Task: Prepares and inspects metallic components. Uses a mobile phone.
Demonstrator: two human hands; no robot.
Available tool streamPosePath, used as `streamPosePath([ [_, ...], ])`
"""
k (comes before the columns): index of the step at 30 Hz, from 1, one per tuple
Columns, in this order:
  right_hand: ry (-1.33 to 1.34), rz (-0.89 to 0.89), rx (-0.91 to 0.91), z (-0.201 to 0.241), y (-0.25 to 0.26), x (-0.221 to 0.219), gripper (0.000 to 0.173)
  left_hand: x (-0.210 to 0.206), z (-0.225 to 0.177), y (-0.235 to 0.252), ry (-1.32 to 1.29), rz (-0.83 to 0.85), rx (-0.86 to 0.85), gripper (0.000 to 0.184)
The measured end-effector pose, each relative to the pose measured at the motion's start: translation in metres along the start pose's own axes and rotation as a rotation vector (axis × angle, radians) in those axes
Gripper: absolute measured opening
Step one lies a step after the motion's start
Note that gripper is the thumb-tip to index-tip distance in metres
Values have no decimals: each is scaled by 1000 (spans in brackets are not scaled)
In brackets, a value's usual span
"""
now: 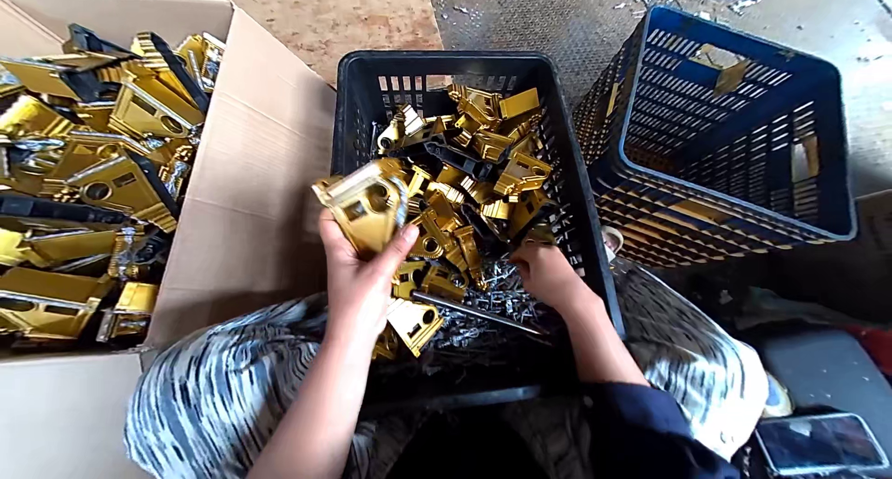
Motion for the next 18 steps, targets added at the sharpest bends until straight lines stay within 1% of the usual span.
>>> streamPosePath([
  [1, -48, 111, -114, -9, 4, -6, 18, -4, 7, -5, -15, 17, 46, 66],
  [2, -67, 193, -181, -13, 7, -14, 19, -8, 16, -11, -28, 20, 120, 54],
  [3, -71, 230, -219, -11, 8, -22, 21, -13, 26, -15, -24, 5, 202, 47],
  [5, -75, 191, -244, 2, 11, -32, 27, -19, 41, -18, -12, 2, 298, 44],
  [6, -102, 169, -240, 7, 14, -36, 31, -20, 45, -17, -16, 26, 302, 44],
  [8, -147, 198, -167, 10, 20, -46, 31, -21, 47, -16, -7, 77, 251, 41],
  [10, -34, 229, -42, 6, 20, -50, 25, -21, 43, -16, 69, 95, 144, 34],
  [12, 191, 121, -3, 9, 11, -35, 25, -18, 39, -14, 188, 111, 34, 29],
  [14, 477, -48, 19, 11, -3, -16, 21, -13, 38, -14, 323, 122, -42, 27],
  [16, 765, -198, 94, 16, -18, -1, 17, -11, 36, -14, 457, 140, -64, 23],
  [18, 892, -349, 205, 24, -29, 11, 17, -11, 37, -14, 540, 187, -37, 22],
])
Point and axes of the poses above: each hand's wrist, its own y-axis towards the middle knuckle, its own x-axis out of the back of the hand, z = x × y, the point moved 3 cm from there along y, towards the middle knuckle, and after that the axes turned 5 degrees about y, right-handed, at the moved point
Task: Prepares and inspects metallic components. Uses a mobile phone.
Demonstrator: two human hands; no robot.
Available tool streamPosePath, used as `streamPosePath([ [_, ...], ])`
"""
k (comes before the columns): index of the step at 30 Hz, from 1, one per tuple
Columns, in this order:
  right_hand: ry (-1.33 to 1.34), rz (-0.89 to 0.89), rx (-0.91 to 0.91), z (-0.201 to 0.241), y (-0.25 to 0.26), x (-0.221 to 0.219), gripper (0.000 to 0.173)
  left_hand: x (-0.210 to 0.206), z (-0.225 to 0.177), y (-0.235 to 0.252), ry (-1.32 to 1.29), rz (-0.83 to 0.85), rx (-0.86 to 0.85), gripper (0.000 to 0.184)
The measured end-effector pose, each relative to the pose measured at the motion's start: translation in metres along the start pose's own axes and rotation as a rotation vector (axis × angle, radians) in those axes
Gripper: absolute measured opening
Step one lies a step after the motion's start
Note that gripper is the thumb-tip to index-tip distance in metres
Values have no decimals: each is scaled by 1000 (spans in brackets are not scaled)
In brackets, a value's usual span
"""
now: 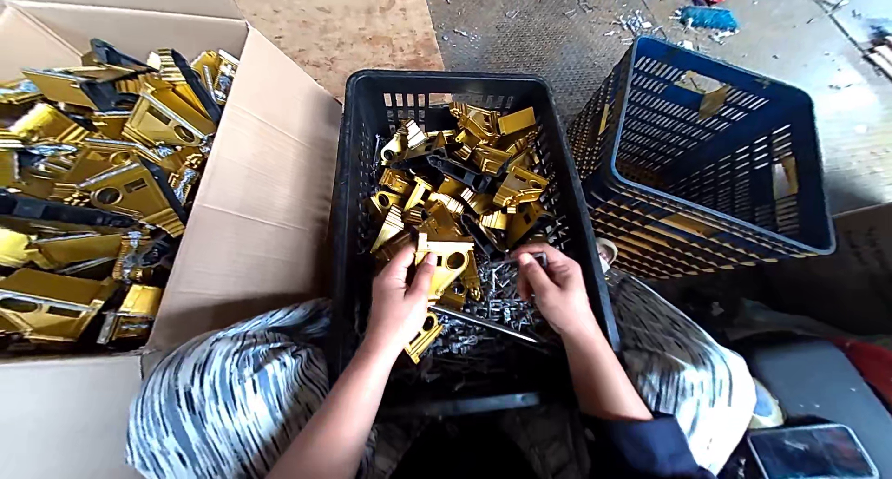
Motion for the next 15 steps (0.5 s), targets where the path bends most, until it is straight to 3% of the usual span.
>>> streamPosePath([
  [3, 66, -14, 206, 14, -3, -3, 19, -7, 2, -1, -102, 142, 39, 21],
  [6, -73, 17, 358, 12, 1, -13, 18, -14, 1, -4, -244, 292, 65, 17],
  [8, -137, 42, 399, 4, 3, -17, 18, -15, 1, -5, -229, 305, 52, 16],
  [12, 37, 12, 372, 2, -3, -18, 20, -13, 2, -3, -202, 280, 92, 16],
  [15, -57, 92, 436, 3, -1, -22, 20, -15, 0, -4, -226, 329, 105, 16],
])
Point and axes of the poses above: each hand's wrist, its own y-axis towards the middle knuckle, its own x-axis out of the back of the hand, z = x × y, the point moved 3 cm from there along y, towards the middle knuckle, and after that the axes turned 5 degrees about y, right-handed, at the moved point
